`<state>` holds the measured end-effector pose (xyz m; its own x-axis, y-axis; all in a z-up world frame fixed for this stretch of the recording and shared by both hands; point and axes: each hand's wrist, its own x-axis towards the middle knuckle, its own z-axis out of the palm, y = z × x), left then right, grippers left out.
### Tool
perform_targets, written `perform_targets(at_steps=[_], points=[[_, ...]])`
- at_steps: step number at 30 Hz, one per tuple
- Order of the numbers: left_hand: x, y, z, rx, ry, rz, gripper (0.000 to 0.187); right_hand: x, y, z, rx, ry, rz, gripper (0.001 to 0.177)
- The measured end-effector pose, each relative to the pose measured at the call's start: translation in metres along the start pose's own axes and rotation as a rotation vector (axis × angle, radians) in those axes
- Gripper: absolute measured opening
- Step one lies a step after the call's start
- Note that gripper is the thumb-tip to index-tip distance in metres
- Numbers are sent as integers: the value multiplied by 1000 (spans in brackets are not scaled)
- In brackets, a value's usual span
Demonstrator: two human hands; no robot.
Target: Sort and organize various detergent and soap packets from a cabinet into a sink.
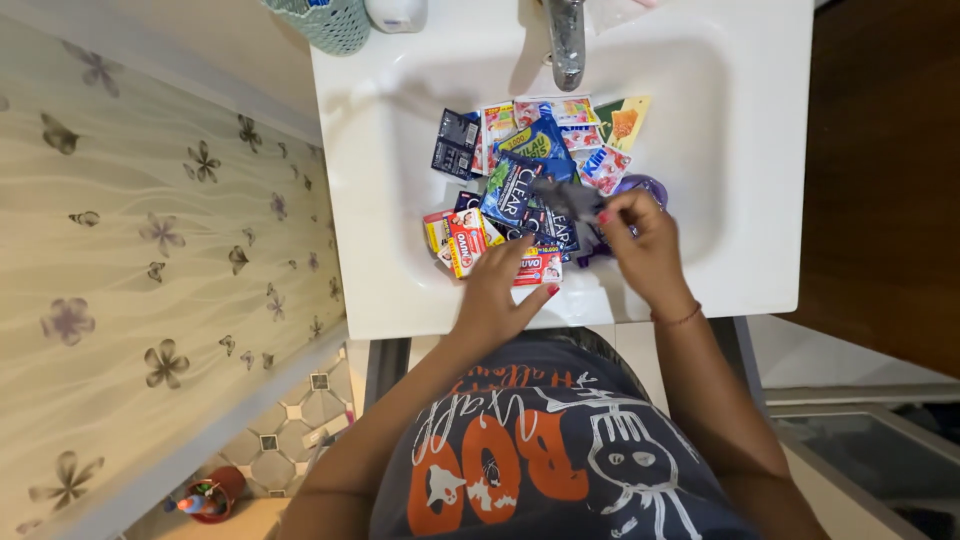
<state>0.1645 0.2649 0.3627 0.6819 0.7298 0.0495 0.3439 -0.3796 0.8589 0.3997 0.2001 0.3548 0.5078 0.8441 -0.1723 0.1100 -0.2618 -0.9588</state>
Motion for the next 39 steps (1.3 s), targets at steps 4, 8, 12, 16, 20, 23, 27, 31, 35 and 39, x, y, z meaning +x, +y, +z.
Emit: perform_targets(at_steps=[4, 8, 12, 16, 20, 23, 27, 31, 35, 39], points=[[8, -57, 28, -1550, 2, -652, 61, -16, -47, 30, 31, -357, -280, 3], [12, -59, -2, -1501, 147, -683, 43, -6, -56, 48, -150, -532, -402, 5], [6, -49, -32, -1392, 328, -721, 40, 21, -40, 60, -311, -339, -150, 11], [-10, -79, -36, -1495, 627, -836, 42, 44, -28, 72, -732, -205, -344, 24], [-20, -98, -45, -1329, 667, -764, 37, 66, -13, 82, -900, -97, -494, 51], [-23, -124, -49, -962, 658, -641, 33, 75, -4, 84, -972, -174, -346, 60], [-4, -137, -78, -738, 743, -581, 28, 74, -2, 87, -935, -139, -343, 52], [16, -171, -96, -592, 832, -440, 23, 64, -10, 94, -913, -70, -362, 42], [26, -167, -105, -337, 835, -439, 31, 68, 3, 94, -886, 3, -485, 32], [22, -135, -116, -275, 865, -459, 50, 73, -9, 103, -528, -52, -271, 14]])
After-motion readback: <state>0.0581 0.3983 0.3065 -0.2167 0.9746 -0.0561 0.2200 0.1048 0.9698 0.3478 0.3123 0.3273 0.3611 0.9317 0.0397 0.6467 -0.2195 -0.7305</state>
